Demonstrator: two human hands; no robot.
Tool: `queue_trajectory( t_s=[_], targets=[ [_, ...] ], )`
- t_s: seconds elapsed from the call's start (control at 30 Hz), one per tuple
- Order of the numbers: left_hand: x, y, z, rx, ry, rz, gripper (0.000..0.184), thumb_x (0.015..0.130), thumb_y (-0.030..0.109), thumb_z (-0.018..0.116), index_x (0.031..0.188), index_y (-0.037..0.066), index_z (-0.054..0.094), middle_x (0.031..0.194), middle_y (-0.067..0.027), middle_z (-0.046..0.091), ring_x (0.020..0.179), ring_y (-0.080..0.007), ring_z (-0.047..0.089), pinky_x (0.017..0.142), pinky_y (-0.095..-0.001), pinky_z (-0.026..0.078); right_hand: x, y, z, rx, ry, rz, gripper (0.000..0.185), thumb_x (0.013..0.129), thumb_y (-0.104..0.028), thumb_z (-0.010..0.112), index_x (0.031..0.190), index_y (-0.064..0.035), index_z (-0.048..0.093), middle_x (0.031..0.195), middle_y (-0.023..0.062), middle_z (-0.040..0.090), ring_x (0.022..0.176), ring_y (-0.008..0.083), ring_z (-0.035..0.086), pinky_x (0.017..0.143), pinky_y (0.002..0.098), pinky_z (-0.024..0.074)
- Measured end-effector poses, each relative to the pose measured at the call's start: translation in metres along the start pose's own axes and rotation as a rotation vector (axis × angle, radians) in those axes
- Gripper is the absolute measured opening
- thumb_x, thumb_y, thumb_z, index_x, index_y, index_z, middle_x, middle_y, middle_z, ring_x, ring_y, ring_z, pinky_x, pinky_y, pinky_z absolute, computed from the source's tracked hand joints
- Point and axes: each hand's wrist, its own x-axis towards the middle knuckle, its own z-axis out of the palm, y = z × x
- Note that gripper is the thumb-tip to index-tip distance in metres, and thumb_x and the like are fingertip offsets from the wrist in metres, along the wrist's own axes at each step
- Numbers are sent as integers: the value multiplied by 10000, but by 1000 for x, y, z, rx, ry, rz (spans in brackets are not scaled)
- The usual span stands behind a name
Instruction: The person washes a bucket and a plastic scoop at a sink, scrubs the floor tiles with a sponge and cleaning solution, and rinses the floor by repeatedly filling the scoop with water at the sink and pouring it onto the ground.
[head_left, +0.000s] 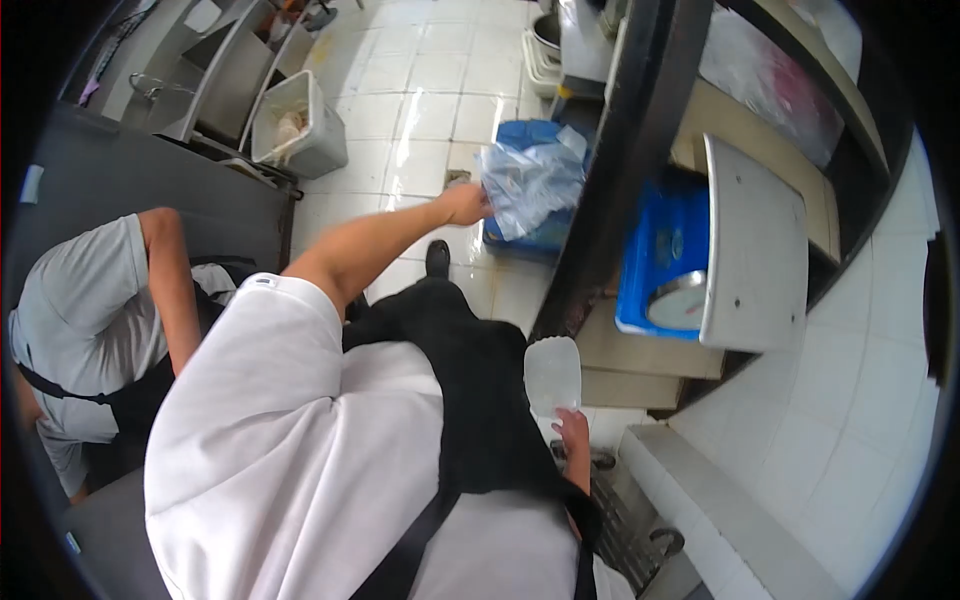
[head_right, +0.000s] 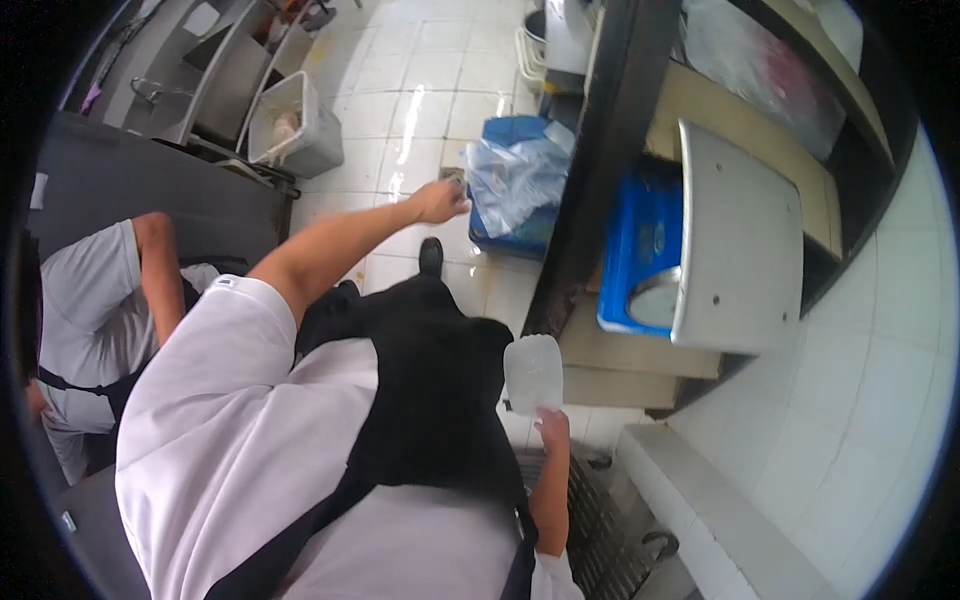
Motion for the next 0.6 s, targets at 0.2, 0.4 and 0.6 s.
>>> queue_trajectory(
  t_s=[0.2,0.4,0.6],
  targets=[
    [-107,-170,14,195,-225,-440,345,787,314,594,800,-15,700,832,-240,660,821,-384,642,778,-439,501,11,-90,58,-38,-58,-170,290,838,-191,596,1051,2,639,969,54,654,856,155,592,771,305,472],
    [-159,-246,-3,76,-168,-695,301,760,269,623,831,-10,710,777,-224,669,753,-340,663,746,-398,516,48,-182,114,-252,-182,-265,266,844,-192,601,1031,-8,641,979,46,656,886,146,609,769,288,483],
    [-163,-315,-31,-142,-141,-961,314,764,312,629,874,33,721,964,-201,672,909,-339,647,831,-390,512,61,-292,192,-186,-239,-259,255,854,-207,610,1029,-24,644,974,43,652,873,136,612,749,281,492]
  ],
)
